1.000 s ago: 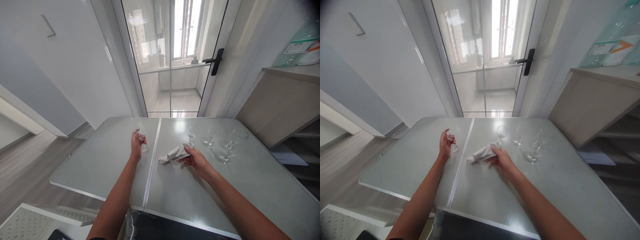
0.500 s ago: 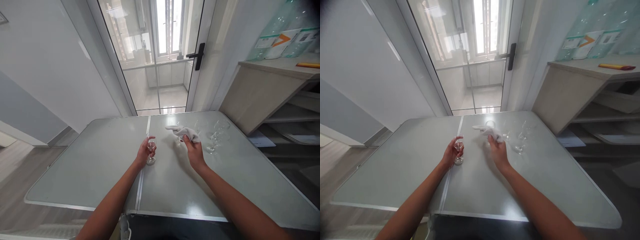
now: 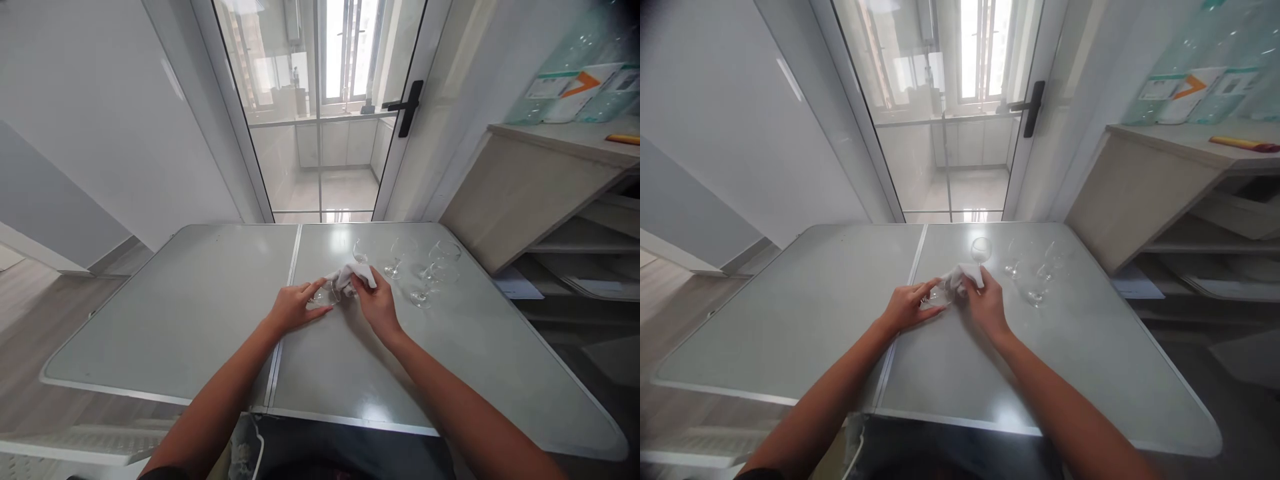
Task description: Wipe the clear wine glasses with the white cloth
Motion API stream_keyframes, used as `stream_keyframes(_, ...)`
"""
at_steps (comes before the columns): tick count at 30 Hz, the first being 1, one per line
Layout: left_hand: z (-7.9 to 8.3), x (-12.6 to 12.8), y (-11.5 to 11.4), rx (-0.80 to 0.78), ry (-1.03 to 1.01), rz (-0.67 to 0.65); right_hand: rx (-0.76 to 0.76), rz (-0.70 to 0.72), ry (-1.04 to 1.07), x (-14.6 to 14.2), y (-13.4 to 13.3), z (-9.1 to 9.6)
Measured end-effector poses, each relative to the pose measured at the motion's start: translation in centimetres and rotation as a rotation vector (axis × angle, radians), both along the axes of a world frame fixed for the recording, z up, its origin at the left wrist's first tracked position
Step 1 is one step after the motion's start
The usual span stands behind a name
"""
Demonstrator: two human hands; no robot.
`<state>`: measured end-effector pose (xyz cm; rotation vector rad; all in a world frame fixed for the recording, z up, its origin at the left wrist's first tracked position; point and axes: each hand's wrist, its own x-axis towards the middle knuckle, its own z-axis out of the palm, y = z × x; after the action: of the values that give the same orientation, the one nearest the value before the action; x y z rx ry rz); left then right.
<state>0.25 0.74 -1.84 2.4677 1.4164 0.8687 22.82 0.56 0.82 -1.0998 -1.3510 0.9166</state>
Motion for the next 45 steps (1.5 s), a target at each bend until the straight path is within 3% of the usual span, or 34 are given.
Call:
stream_keyframes(6, -0.3, -0.3, -0.1, 0.196, 0.079, 0.089, 0.011, 0.322, -0.043, -0.1, 0.1, -0.6)
stream_keyframes(10, 0.2, -0.6, -0.4, 0.327, 0.231, -0.023, 0.056, 0.608, -0.179, 0.8, 0.2, -0.9)
stream_keyframes(14, 0.7, -0.3, -0.9, 0.371, 0.277, -0.073, 0.080, 0.725, -0.239, 1.3, 0.0, -1.2)
stream_keyframes(19, 0.8, 0.7, -1.4, 0.184, 0.112, -0.092, 0.175, 0.687, -0.235, 1.6, 0.2, -1.8)
stream_keyframes(27, 2.1, 2.5, -1.6, -0.513, -0.382, -0.213, -0.019, 0.561, 0.001, 1.1, 1.3, -1.4)
stream_keyframes(34, 2.5, 3.1, -1.4, -0.741, -0.645, -0.219, -0.041, 0.571, 0.015, 1.4, 1.6, -1.3)
stream_keyframes(39, 2.6, 2.3, -0.8, -0.970, -0.709, -0.304, -0.137, 0.550, 0.129, 1.7, 1.7, -1.1)
stream_keyframes(42, 2.5, 1.8, -0.7, -1.003, -0.662, -0.257, -0.238, 0.504, 0.255, 1.6, 2.0, -1.2)
stream_keyframes(45, 2.1, 2.0, -1.1, -0.739, -0.419, -0.082, -0.348, 0.439, 0.367, 1.1, 2.5, -1.7)
